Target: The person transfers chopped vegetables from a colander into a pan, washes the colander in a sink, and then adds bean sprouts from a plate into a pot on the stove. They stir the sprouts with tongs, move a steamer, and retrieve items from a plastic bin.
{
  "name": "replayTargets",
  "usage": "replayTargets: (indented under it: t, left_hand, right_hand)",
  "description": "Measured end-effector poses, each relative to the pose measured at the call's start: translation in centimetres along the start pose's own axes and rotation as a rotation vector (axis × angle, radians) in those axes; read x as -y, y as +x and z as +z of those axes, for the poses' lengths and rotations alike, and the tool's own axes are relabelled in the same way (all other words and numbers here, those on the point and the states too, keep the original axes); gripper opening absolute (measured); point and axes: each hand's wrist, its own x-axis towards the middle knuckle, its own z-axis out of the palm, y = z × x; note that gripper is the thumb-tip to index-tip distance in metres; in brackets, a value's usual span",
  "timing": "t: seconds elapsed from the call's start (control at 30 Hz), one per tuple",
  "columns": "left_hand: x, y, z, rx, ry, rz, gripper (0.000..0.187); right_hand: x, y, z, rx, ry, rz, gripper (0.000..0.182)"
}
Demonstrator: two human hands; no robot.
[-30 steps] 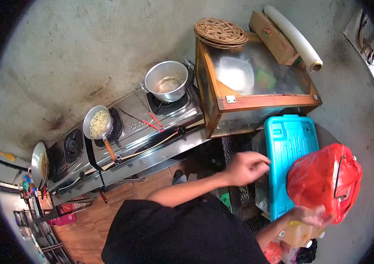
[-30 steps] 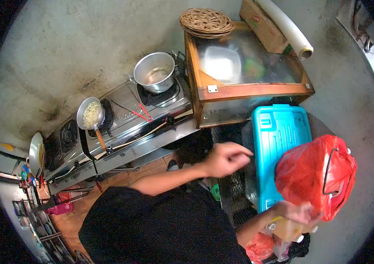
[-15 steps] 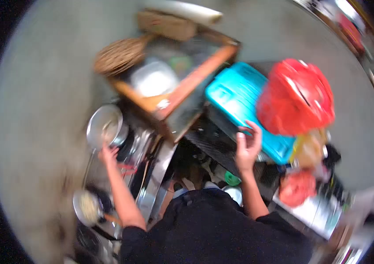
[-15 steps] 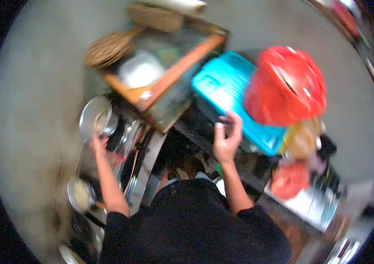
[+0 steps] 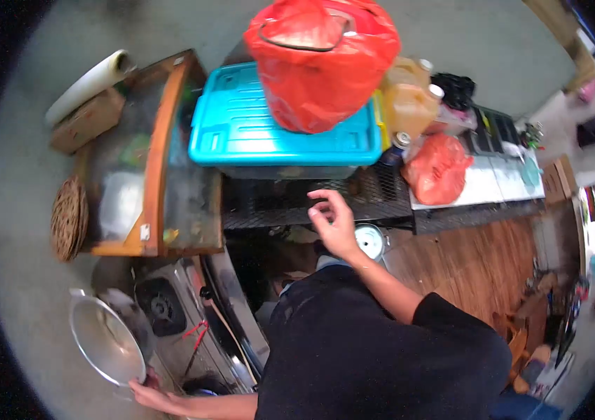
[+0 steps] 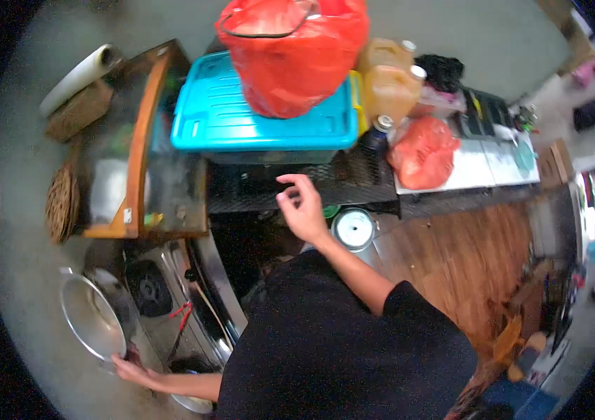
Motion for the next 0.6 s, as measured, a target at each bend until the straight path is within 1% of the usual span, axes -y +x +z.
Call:
replayTargets:
  t: [0.07, 0.1, 0.17, 0.2, 0.27, 0.37, 0.43, 0.53, 0.57, 0.6]
  left_hand:
    - [-2.6, 0.1, 1.5, 0.008, -0.124, 0.111, 0.035]
    - [-3.2, 1.2, 1.6, 0.14, -0.159, 0.122, 0.033]
    - [-7.8, -0.9, 6.3, 0.061, -0.205, 0.074, 0.031]
    - [-8.6, -0.3, 7.4, 0.171, -0.157, 0.06, 0.03]
    - [-9.2, 1.2, 10.6, 0.305, -0.109, 0.1, 0.03]
    - [-10.0, 2.0, 16.3, 0.313, -0.082, 0.081, 0.032]
    - [-10.2, 3.1, 18.8, 0.415, -0.012, 0.058, 0.037]
    - [-11.7, 2.6, 21.9, 0.421, -0.062, 0.058, 0.041]
    - [-11.8, 3.6, 23.1, 0.427, -0.055, 0.036, 0.042]
    - [-12.0, 3.8, 24.0, 0.47, -0.104, 0.054, 0.04]
  right_hand:
    - [-0.1, 1.2, -0.9, 0.009, -0.052, -0.079, 0.028]
    - [-0.1, 1.8, -1.4, -0.004, -0.05, -0.088, 0.028]
    - [0.0, 3.0, -2.6, -0.016, -0.02, -0.029, 0.028]
    - [-0.4, 3.6, -3.2, -0.014, 0.011, -0.032, 0.027]
    - [-0.4, 4.8, -4.4, -0.025, 0.025, -0.053, 0.026]
    - [-0.1, 6.0, -5.7, -0.055, 0.058, -0.107, 0.026]
    - [0.1, 6.3, -6.9, -0.062, 0.068, -0.088, 0.026]
    - [-0.6, 6.4, -8.6, -0.12, 0.053, -0.09, 0.025]
    - [-0.8, 6.4, -9.1, -0.134, 0.01, -0.075, 0.025]
    - [-0.7, 6.3, -9.6, -0.164, -0.037, -0.059, 0.025]
